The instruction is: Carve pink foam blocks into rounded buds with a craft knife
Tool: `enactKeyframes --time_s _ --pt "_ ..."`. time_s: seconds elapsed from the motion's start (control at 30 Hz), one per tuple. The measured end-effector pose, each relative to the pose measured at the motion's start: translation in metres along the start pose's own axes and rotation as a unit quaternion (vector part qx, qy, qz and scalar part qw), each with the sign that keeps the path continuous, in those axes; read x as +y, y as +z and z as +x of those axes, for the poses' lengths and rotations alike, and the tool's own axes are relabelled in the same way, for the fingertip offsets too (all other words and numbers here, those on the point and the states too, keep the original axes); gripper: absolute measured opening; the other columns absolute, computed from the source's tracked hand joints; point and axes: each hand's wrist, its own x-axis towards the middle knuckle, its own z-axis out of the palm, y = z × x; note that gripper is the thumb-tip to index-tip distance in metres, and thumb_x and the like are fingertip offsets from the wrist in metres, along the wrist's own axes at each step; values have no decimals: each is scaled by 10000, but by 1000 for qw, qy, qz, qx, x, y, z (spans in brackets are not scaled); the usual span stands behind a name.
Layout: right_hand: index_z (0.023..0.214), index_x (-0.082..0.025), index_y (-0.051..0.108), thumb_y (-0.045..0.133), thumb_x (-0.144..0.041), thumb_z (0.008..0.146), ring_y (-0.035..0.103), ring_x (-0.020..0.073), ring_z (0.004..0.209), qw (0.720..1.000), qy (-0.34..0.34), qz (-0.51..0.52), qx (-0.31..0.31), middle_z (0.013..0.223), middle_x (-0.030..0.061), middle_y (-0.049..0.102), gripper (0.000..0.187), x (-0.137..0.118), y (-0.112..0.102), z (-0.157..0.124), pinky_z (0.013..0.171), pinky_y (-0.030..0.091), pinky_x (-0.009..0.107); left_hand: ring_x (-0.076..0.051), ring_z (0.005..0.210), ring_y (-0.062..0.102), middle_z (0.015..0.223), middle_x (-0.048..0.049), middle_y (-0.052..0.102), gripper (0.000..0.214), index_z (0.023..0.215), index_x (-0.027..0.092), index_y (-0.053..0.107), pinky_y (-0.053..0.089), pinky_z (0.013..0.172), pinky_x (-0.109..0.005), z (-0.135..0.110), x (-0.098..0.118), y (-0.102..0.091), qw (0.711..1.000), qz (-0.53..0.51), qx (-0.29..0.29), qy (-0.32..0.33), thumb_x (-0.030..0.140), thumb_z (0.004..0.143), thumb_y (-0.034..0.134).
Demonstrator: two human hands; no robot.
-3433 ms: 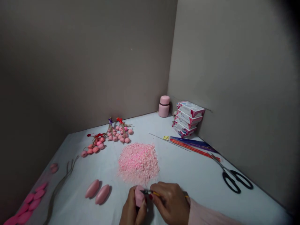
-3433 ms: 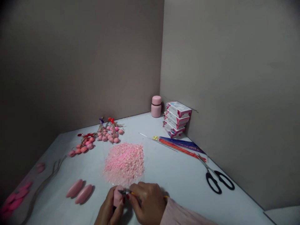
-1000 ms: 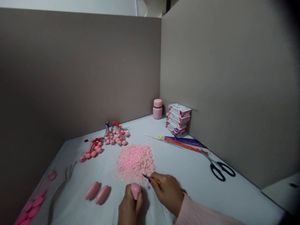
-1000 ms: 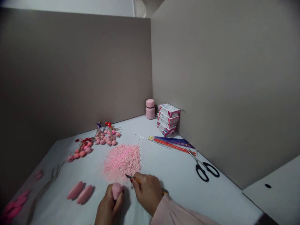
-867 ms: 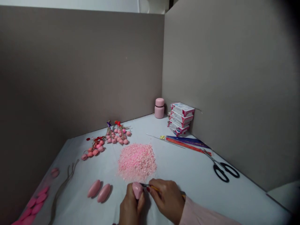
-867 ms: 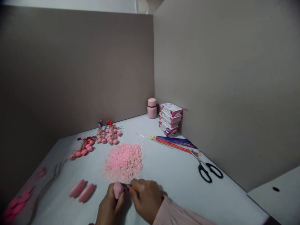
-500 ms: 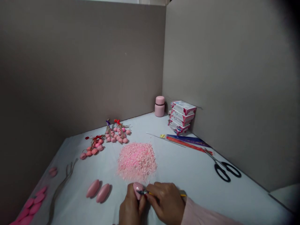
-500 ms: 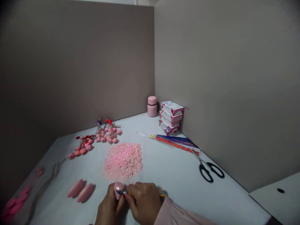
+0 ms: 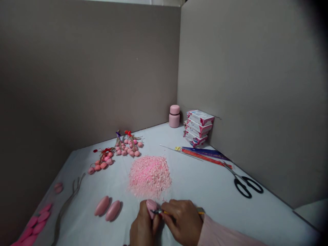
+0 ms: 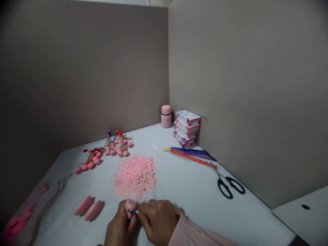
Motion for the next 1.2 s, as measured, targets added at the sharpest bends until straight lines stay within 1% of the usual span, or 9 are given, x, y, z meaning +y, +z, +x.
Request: enactKeyframes --time_s 0.17,0.33,0.4,0.7,0.87,0.9,0.97,1.07,1.2 --pt "773 -236 527 393 -272 881 580 155 645 1000 3 -2 -6 693 -22 611 175 2 1 1 538 264 280 -209 524 578 583 35 581 114 820 284 389 371 538 -286 2 -6 4 1000 12 15 12 394 812 359" --pt "762 -238 530 411 -278 869 571 155 628 1000 -1 -8 -9 683 -22 606 165 3 1 1 529 254 281 -202 537 599 614 28 611 55 809 287 413 368 535 -270 2 -8 5 999 33 26 15 339 801 398" --pt "762 -239 532 406 -282 875 569 155 627 1000 4 -13 -9 684 -21 609 175 3 1 0 528 248 281 -206 543 602 624 27 619 69 808 288 413 367 537 -273 2 -8 5 999 34 26 18 354 805 394" --pt "774 -248 550 415 -297 890 575 158 611 998 46 -36 1 700 -22 630 185 -3 3 4 522 209 286 -193 522 585 579 42 588 136 772 285 401 373 540 -270 4 -4 0 1000 28 5 13 409 820 374" --pt "763 -239 561 410 -278 910 595 159 614 994 108 -25 15 689 -19 649 215 6 -1 10 519 218 275 -175 471 541 494 56 529 173 758 277 427 370 514 -263 -1 -2 0 998 29 43 21 391 840 327" --pt "767 -236 558 398 -276 918 597 156 625 994 107 -11 24 693 -21 649 223 8 -2 10 525 229 270 -176 467 532 470 61 510 188 758 276 427 371 516 -266 -1 -3 0 998 26 46 20 404 842 319" --pt "781 -232 553 376 -272 927 594 146 634 995 89 18 40 698 -22 642 234 10 -3 9 540 251 261 -180 480 527 454 69 495 201 771 273 420 383 539 -279 0 -6 1 999 6 41 24 434 839 320" --pt "771 -228 543 367 -280 919 583 141 636 997 43 42 39 696 -20 623 235 6 -1 6 555 269 257 -177 520 535 516 59 529 228 809 263 429 400 566 -285 2 -11 1 998 -51 28 38 466 837 328" --pt "751 -227 517 383 -282 888 573 145 642 998 -12 50 23 685 -19 601 199 0 2 4 558 275 264 -160 519 491 549 59 494 254 785 250 441 375 510 -257 5 -19 2 992 -105 28 71 492 821 374"
